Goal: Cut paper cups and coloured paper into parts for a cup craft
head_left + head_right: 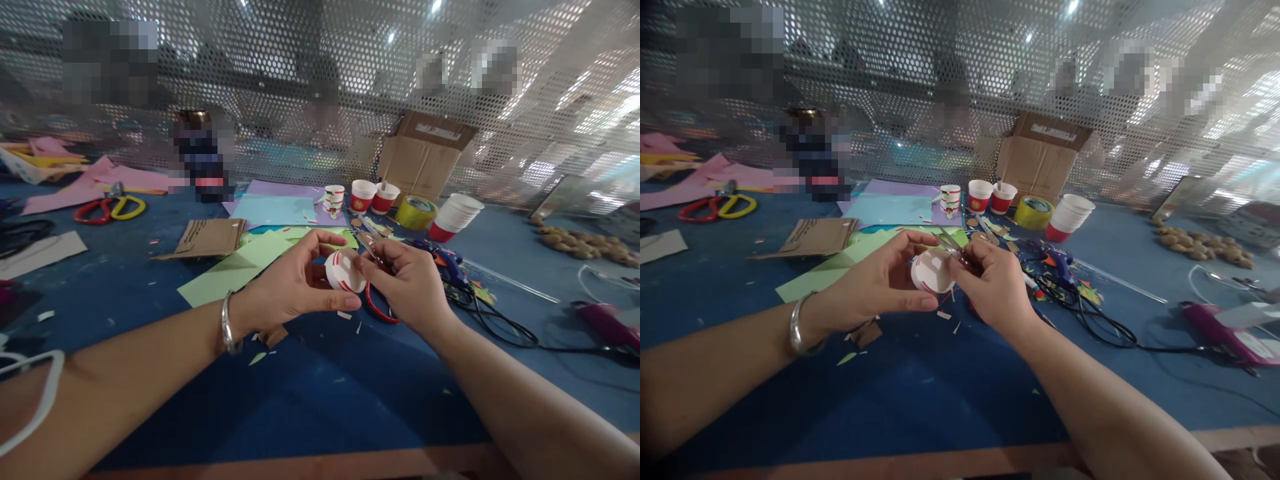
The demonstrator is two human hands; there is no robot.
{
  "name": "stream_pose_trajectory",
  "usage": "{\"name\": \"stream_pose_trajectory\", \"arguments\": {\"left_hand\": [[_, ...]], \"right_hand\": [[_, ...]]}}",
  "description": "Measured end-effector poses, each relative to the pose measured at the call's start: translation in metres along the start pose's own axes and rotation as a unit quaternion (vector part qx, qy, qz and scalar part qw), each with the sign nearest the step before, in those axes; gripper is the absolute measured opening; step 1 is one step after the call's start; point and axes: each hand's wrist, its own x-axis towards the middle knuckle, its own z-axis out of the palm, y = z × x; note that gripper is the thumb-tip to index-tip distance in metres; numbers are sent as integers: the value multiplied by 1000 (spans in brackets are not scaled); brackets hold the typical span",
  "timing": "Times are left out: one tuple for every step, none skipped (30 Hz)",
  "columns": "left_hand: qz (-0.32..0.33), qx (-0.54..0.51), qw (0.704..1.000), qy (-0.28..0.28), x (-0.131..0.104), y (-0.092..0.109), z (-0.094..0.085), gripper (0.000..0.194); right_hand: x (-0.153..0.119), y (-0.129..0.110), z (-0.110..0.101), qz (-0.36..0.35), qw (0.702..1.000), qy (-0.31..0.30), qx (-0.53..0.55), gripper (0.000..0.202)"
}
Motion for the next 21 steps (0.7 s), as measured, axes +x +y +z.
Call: {"name": "stream_pose_trajectory", "arguments": {"left_hand": [[15, 7, 1000, 6, 0, -1, 2, 68], [27, 15, 999, 11, -1, -2, 3, 65], [38, 25, 999, 16, -1, -2, 4, 61], [46, 36, 998, 21, -1, -2, 5, 58], [51, 46, 997, 24, -1, -2, 4, 56], [54, 53, 997, 25, -1, -1, 3, 55], [57, 58, 996, 26, -1, 0, 2, 55], [62, 61, 996, 27, 0, 1, 0, 55], [67, 64, 995, 30, 0, 2, -3, 55], [73, 68, 994, 35, 1, 2, -6, 55], [80, 75, 993, 40, 3, 2, -9, 54], [91, 84, 991, 47, 4, 2, -13, 54], [105, 96, 988, 53, 5, 1, -16, 54], [121, 109, 985, 59, 6, 1, -19, 54], [138, 122, 981, 62, 7, -1, -22, 55], [154, 137, 976, 64, 9, -2, -24, 56], [166, 151, 972, 65, 9, -3, -26, 57], [176, 165, 968, 67, 10, -4, -28, 58], [181, 178, 965, 66, 11, -4, -29, 58], [186, 189, 962, 66, 11, -5, -30, 59], [191, 196, 959, 66, 12, -5, -31, 58]], "right_hand": [[0, 0, 0, 2, 1000, 0, 3, 13], [0, 0, 1, 2, 1000, -1, 4, 13], [0, 0, 1, 2, 1000, -3, 6, 14], [-1, 0, 1, 1, 1000, -7, 9, 14], [-1, 0, 1, 0, 1000, -10, 12, 15], [-1, 0, 1, 0, 1000, -11, 17, 16], [0, 0, 1, 0, 1000, -13, 24, 19], [0, 0, 1, 2, 999, -16, 32, 22], [0, 0, 0, 5, 999, -19, 41, 26], [1, -1, -1, 7, 999, -22, 47, 31], [1, -1, -1, 9, 998, -26, 52, 35], [2, -1, -2, 9, 998, -30, 53, 38], [2, -2, -3, 9, 998, -36, 48, 40], [3, -2, -4, 10, 998, -43, 36, 42], [3, -2, -5, 10, 998, -52, 18, 43], [3, -2, -6, 10, 998, -60, -5, 44], [4, -2, -7, 11, 997, -66, -28, 46], [4, -1, -7, 10, 996, -70, -48, 46], [4, -1, -8, 9, 995, -72, -63, 46], [4, -1, -8, 8, 995, -72, -73, 46], [4, -2, -9, 9, 994, -72, -81, 46]]}}
